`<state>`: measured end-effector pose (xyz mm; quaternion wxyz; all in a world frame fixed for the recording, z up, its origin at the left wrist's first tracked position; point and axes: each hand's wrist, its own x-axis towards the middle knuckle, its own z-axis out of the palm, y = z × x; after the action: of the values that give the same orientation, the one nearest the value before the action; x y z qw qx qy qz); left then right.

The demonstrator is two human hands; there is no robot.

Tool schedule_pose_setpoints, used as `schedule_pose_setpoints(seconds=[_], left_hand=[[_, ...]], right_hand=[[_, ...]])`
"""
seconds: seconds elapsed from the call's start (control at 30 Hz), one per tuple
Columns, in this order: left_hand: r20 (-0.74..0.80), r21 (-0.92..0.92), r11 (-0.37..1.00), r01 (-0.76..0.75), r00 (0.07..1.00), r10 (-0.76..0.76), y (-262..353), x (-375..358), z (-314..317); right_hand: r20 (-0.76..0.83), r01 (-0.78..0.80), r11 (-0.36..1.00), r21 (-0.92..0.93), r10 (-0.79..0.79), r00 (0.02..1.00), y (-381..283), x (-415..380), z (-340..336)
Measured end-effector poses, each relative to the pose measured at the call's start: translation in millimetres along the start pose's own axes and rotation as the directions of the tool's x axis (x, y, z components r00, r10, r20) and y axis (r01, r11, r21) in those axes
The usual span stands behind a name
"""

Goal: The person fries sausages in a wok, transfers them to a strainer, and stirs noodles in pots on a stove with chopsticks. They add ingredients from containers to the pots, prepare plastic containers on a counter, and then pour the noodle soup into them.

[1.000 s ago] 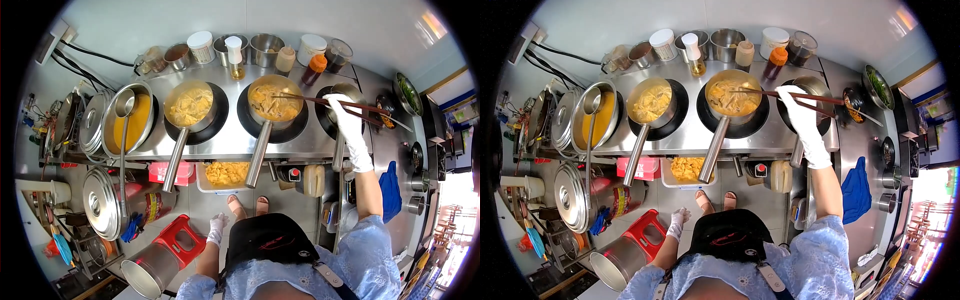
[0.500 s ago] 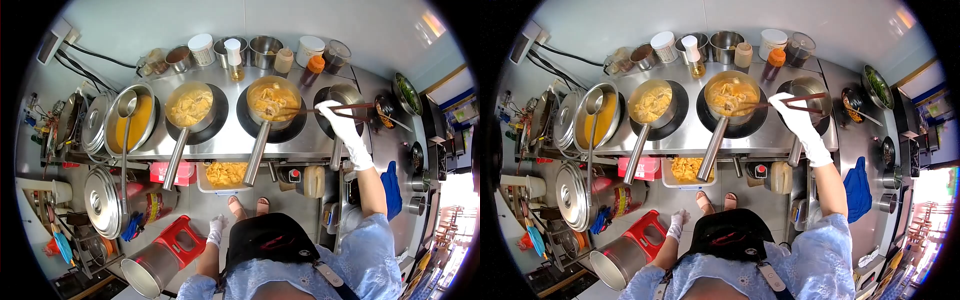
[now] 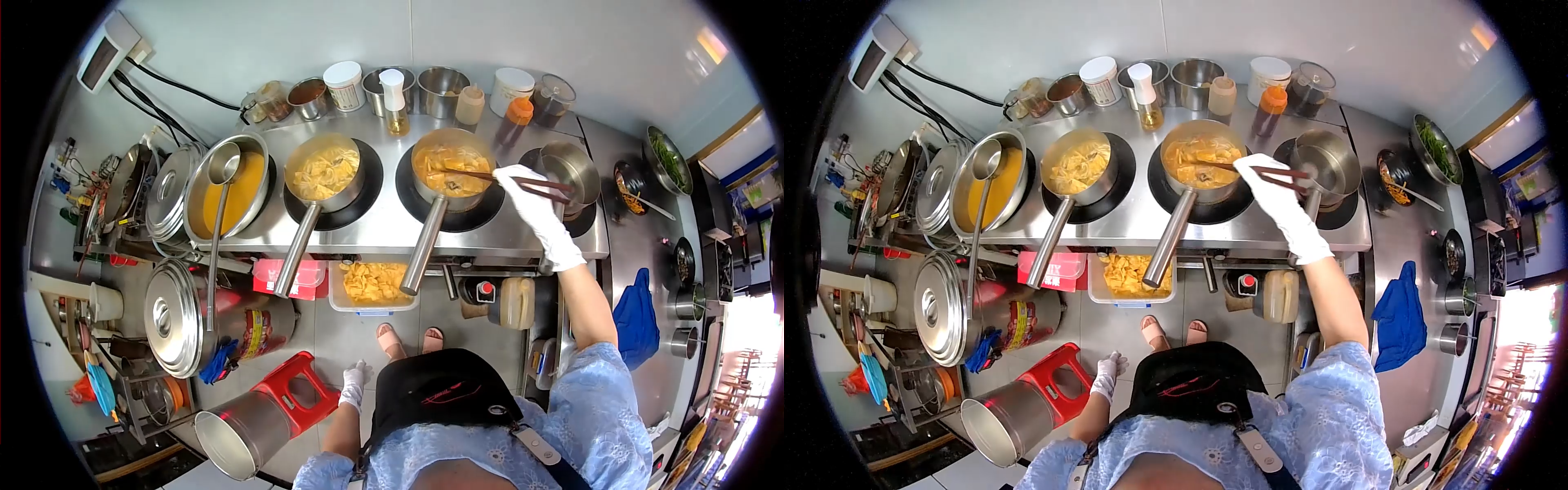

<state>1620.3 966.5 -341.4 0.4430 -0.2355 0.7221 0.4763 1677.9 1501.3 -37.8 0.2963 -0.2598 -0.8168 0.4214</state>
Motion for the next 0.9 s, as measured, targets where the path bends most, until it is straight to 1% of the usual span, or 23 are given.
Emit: schedule_pose_setpoints(seconds=[0.07,0.1,0.13,0.2,0.23,0.27,0.33,0.37,0.4,0.47,0.5,0.53,0.6,0.63,0.67,0.73,0.8,0.83,0.87,0.9], left_hand=[[-0.004,-0.021,1.000,0.007,1.000,-0.007,-9.5,-0.4,-3.4],[-0.007,-0.040,0.999,0.014,1.000,-0.014,-13.1,-1.1,-5.4],[-0.011,-0.057,0.998,0.019,1.000,-0.019,-16.0,-1.7,-7.6],[-0.020,-0.042,0.999,0.028,0.999,-0.029,-23.5,-0.9,-12.1],[-0.031,-0.025,0.999,0.042,0.999,-0.043,-25.6,1.3,-13.6],[-0.032,-0.025,0.999,0.040,0.999,-0.040,-24.5,-0.1,-14.4],[-0.048,-0.042,0.998,0.047,0.998,-0.049,-22.8,-7.0,-16.1],[-0.049,-0.043,0.998,0.046,0.998,-0.048,-21.5,-9.3,-17.3],[-0.056,-0.059,0.997,0.050,0.997,-0.053,-20.3,-11.4,-18.3],[-0.062,-0.075,0.996,0.058,0.996,-0.063,-21.9,-11.7,-19.3],[-0.054,-0.068,0.995,0.072,0.996,-0.076,-25.2,-11.0,-21.5],[-0.047,-0.063,0.995,0.082,0.995,-0.085,-27.8,-9.9,-22.8],[-0.064,-0.045,0.996,0.079,0.995,-0.082,-30.8,-11.6,-22.7],[-0.081,-0.031,0.997,0.074,0.994,-0.077,-29.9,-11.2,-21.6],[-0.081,-0.031,0.997,0.070,0.994,-0.072,-30.0,-8.6,-21.6],[-0.071,0.009,0.997,0.071,0.995,-0.070,-35.0,-6.2,-23.7],[-0.066,0.002,0.998,0.062,0.996,-0.061,-37.1,-5.2,-24.6],[-0.061,-0.006,0.999,0.050,0.997,-0.051,-36.4,-4.3,-24.4],[-0.056,0.003,0.999,0.046,0.997,-0.046,-31.9,-5.2,-21.9],[-0.056,0.035,0.998,0.042,0.998,-0.040,-26.8,-6.3,-19.0]], right_hand=[[-0.074,0.032,0.995,0.097,-0.024,0.997,-2.9,-4.7,-17.7],[-0.095,0.043,0.997,0.062,-0.037,0.995,-10.4,-2.7,-25.8],[-0.110,0.016,0.994,0.105,-0.004,0.994,-10.8,-1.7,-27.7],[-0.052,0.125,0.992,0.028,-0.123,0.991,-12.6,-0.9,-15.9],[-0.008,-0.002,0.999,0.043,0.002,1.000,-13.2,-7.5,-9.4],[0.004,0.041,0.998,-0.054,-0.041,0.999,-5.4,-5.3,-4.5],[-0.052,0.048,0.995,-0.092,-0.053,0.997,16.5,-2.6,-6.5],[-0.074,0.030,0.998,-0.058,-0.035,0.997,10.3,-7.1,-11.9],[-0.076,-0.018,1.000,0.010,0.018,0.997,7.0,-8.0,-17.4],[-0.108,-0.014,0.988,0.152,0.030,0.994,-1.2,-7.0,-26.5],[-0.132,0.014,0.987,0.160,0.007,0.991,-4.7,-5.6,-28.5],[-0.133,0.013,0.987,0.159,0.008,0.991,4.3,-1.7,-26.5],[-0.041,-0.112,0.964,0.240,0.126,0.991,53.4,5.6,-11.1],[-0.103,0.026,0.989,0.148,-0.010,0.995,103.5,6.3,-1.9],[-0.047,-0.022,0.999,0.047,0.025,0.999,10.8,-13.7,-4.3],[-0.096,-0.008,0.990,0.141,0.022,0.995,-3.8,-22.1,-9.2],[-0.105,0.020,0.991,0.131,-0.006,0.994,-11.1,-15.6,-32.2],[-0.151,0.005,0.988,0.158,0.019,0.988,-17.3,-14.4,-41.6],[-0.185,0.083,0.980,0.179,-0.049,0.982,-27.7,-15.7,-49.3],[-0.202,0.055,0.981,0.185,-0.017,0.979,-34.6,-18.0,-54.8]])
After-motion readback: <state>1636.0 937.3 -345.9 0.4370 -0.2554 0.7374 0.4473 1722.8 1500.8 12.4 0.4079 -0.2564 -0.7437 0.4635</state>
